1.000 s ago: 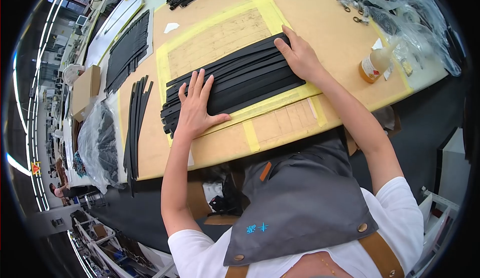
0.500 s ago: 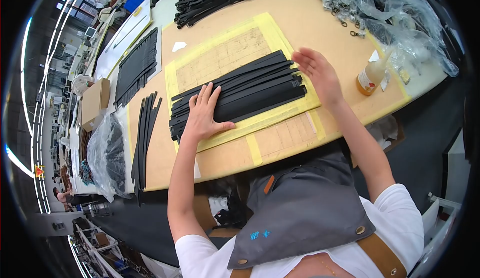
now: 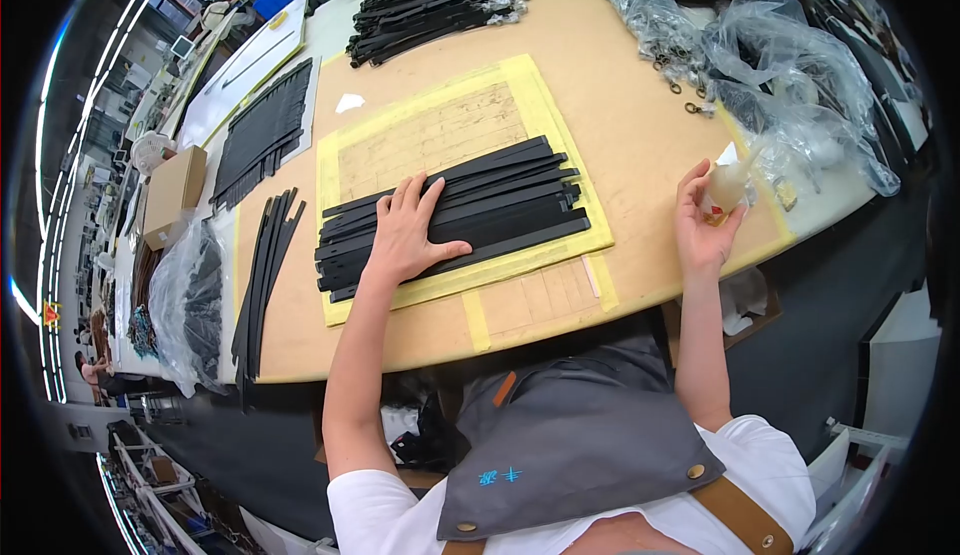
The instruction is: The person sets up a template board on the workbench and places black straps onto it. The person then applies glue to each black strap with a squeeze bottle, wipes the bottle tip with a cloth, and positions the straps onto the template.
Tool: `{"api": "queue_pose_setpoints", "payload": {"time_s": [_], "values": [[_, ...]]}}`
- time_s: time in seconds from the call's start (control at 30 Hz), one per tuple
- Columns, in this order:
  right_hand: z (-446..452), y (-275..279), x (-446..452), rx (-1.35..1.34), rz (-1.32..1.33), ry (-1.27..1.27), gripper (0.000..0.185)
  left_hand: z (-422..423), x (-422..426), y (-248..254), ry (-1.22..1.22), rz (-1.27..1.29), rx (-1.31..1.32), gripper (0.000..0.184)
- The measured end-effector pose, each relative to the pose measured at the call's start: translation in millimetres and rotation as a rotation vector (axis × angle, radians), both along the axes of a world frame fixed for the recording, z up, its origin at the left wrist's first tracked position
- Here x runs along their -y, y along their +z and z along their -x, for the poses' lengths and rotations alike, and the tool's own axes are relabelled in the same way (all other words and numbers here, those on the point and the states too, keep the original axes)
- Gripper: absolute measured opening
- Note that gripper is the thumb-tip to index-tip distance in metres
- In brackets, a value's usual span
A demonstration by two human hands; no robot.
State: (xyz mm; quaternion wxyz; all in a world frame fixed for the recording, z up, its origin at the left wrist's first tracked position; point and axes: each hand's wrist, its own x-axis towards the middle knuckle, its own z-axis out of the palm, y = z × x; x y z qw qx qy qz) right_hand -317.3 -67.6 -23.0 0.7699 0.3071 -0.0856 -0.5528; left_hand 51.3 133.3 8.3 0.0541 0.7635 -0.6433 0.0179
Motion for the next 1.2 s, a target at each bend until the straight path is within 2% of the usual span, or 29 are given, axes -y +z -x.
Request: {"api": "queue_pose_setpoints", "payload": {"time_s": [0.1,0.2,0.3,0.4,0.47,0.53,0.57,0.6,0.7,0.83,0.93,1.2], "values": [[1,-11,16,-0.072,-0.014,0.029,0.061,0,-1,-1,-0.012,0.04,-0.024,0.105],[-1,-16,16,-0.39,0.068,0.1,0.05,2,-1,1,-0.011,0.044,-0.017,0.101],[-1,-1,-5,-0.52,0.29,0.187,0.04,4,-1,-1,-0.014,0.036,0.003,0.097],[9,-5,-16,-0.902,0.434,0.15,0.048,4,0,-1,-0.037,0.049,0.055,0.096],[12,1,-27,-1.093,0.57,0.168,0.051,6,-2,-10,-0.067,0.166,0.125,0.089],[13,13,-37,-1.2,0.71,0.191,0.054,26,-1,4,-0.13,0.149,-0.004,0.079],[14,12,-39,-1.2,0.714,0.183,0.056,41,-1,13,-0.157,0.139,-0.068,0.074],[16,12,-39,-1.201,0.72,0.175,0.058,58,0,20,-0.197,0.168,-0.137,0.053],[20,14,-41,-1.211,0.752,0.13,0.059,88,-2,11,-0.263,0.178,-0.192,0.028],[34,21,-38,-1.341,0.837,0.079,0.064,98,-4,-3,-0.093,0.254,-0.273,0.02],[40,33,-38,-1.461,0.923,0.023,0.066,94,-4,-7,-0.06,0.255,-0.319,0.02],[41,43,-44,-1.465,1.092,-0.004,0.072,88,-2,-4,-0.114,0.25,-0.433,0.017]]}}
